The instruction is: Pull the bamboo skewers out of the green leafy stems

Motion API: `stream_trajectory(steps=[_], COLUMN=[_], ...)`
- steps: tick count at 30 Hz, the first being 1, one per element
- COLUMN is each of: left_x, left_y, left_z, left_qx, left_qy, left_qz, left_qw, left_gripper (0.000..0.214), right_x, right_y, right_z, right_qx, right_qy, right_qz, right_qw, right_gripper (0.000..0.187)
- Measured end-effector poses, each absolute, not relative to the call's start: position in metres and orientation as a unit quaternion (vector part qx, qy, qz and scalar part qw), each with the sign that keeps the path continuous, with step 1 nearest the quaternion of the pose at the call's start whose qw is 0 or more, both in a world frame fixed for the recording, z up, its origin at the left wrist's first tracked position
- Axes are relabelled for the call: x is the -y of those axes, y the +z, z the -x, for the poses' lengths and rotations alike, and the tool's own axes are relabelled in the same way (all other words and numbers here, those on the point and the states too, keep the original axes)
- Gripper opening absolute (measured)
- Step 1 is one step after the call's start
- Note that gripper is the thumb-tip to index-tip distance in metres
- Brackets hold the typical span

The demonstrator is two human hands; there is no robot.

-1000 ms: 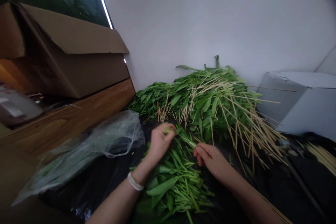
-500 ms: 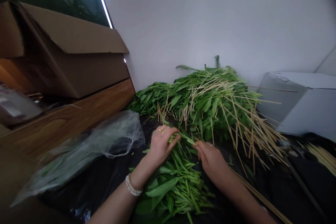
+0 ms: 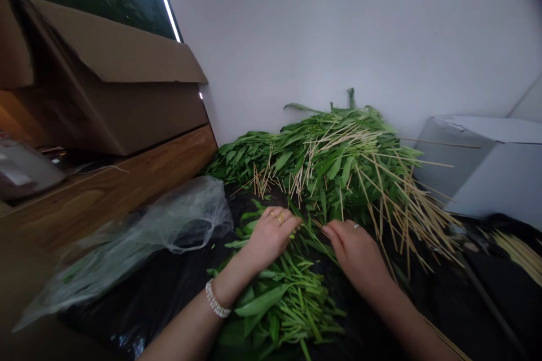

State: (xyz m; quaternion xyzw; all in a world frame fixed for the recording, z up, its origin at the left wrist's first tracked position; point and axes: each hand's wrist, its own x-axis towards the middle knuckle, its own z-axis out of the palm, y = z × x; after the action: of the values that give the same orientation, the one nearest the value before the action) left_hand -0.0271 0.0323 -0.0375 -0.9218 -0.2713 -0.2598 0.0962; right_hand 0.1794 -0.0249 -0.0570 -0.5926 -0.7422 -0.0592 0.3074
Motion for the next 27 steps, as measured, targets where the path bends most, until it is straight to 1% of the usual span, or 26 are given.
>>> stream_trajectory(steps=[3,6,9,11,13,16,19,21,24,27], left_x=[-0.038,-0.041,-0.042,-0.042,-0.041,-0.041,-0.039,-0.038,-0.036,-0.035], left_y=[-0.038,-0.037,-0.037,-0.038,-0.039,-0.039,-0.039,-0.040,-0.043,-0.046], left_z=[0.035,0.039,0.040,0.040,0.041,0.043,0.041,0.040,0.037,0.036], left_qx=[0.305,0.318,0.317,0.321,0.334,0.347,0.343,0.332,0.310,0.299], left_qy=[-0.310,-0.337,-0.342,-0.343,-0.346,-0.353,-0.365,-0.376,-0.376,-0.369], left_qz=[0.898,0.885,0.884,0.882,0.877,0.869,0.865,0.865,0.873,0.880], left_qw=[0.067,0.032,0.019,0.016,0.004,-0.018,-0.017,-0.016,-0.007,0.014], left_gripper=[0.020,0.025,0.023,0.019,0.018,0.019,0.016,0.018,0.018,0.018], right_x=[0.022,0.023,0.027,0.028,0.026,0.022,0.020,0.019,0.020,0.022], right_y=[-0.057,-0.059,-0.061,-0.061,-0.060,-0.059,-0.059,-0.059,-0.060,-0.060], right_z=[-0.196,-0.199,-0.193,-0.190,-0.191,-0.196,-0.199,-0.197,-0.191,-0.184], right_qx=[0.742,0.754,0.758,0.760,0.747,0.694,0.639,0.620,0.613,0.613], right_qy=[-0.008,0.039,0.037,0.028,0.033,0.077,0.171,0.244,0.313,0.331], right_qz=[0.616,0.632,0.643,0.642,0.652,0.678,0.670,0.640,0.598,0.585], right_qw=[0.264,0.176,0.108,0.095,0.127,0.231,0.335,0.383,0.411,0.415], right_gripper=[0.023,0.014,0.011,0.012,0.013,0.013,0.019,0.022,0.023,0.024])
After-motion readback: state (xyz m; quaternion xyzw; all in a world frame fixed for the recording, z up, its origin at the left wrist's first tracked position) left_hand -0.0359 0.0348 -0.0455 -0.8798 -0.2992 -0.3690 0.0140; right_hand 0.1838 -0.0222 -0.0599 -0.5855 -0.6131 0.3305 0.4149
